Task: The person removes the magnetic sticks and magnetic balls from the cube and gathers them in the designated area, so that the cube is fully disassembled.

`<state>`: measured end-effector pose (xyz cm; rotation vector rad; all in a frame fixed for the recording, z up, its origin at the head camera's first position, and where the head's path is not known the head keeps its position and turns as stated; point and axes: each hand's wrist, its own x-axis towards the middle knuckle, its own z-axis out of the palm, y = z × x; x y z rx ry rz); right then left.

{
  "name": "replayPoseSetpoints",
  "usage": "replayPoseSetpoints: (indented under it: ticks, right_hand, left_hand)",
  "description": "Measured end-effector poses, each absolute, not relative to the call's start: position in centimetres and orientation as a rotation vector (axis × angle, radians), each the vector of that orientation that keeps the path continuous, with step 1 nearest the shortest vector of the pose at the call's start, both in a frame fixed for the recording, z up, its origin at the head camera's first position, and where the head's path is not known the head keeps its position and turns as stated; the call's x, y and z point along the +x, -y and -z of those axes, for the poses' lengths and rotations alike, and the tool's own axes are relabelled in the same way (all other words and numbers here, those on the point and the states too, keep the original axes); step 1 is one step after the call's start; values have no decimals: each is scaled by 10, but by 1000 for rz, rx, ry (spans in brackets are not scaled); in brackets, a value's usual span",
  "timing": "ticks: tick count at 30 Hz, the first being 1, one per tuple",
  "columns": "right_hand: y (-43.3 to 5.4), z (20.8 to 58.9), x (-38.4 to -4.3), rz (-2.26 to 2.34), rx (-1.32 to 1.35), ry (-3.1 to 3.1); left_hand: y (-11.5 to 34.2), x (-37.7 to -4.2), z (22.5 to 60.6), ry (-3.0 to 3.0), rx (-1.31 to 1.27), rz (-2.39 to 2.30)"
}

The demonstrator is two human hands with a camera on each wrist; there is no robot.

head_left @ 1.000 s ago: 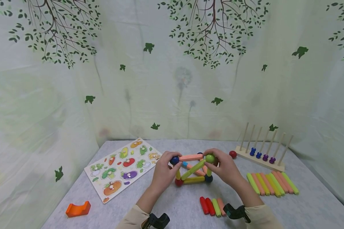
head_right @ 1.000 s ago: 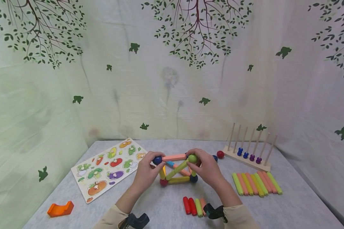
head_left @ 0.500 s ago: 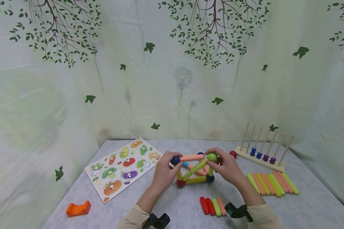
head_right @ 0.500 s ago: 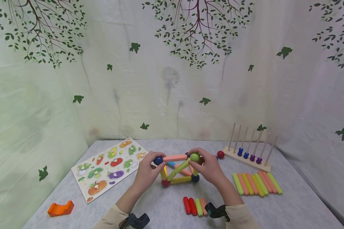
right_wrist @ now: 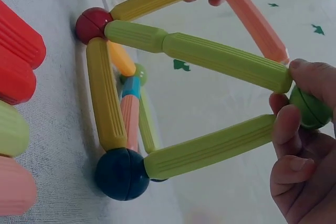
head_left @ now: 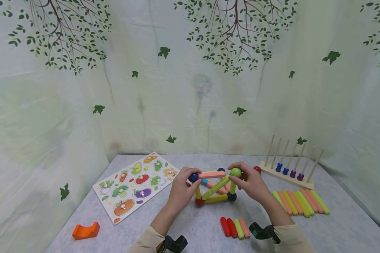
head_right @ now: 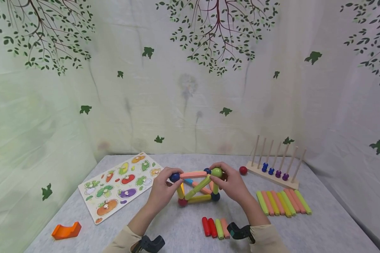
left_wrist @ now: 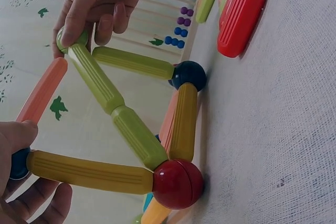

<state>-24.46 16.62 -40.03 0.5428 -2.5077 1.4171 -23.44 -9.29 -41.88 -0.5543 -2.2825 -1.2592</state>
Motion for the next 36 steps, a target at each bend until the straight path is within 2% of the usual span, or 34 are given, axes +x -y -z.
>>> replayPoseSetpoints:
  ticks: [9, 18, 27, 36]
  right_hand:
    - [-180, 396, -247, -1447, 540, 2450]
    - [-215, 401, -259, -1331, 232, 2541]
    - [-244, 413, -268, -1128, 47, 2725]
    - [-255, 431, -275, -964, 35, 2863]
  left_hand:
    - [92, -233, 418, 2293, -535, 1266]
    - [92, -233, 417, 2304, -530, 1263]
    - [91, -233, 418, 2309, -537, 1267]
    - [88, -232, 420, 2296, -561, 1274]
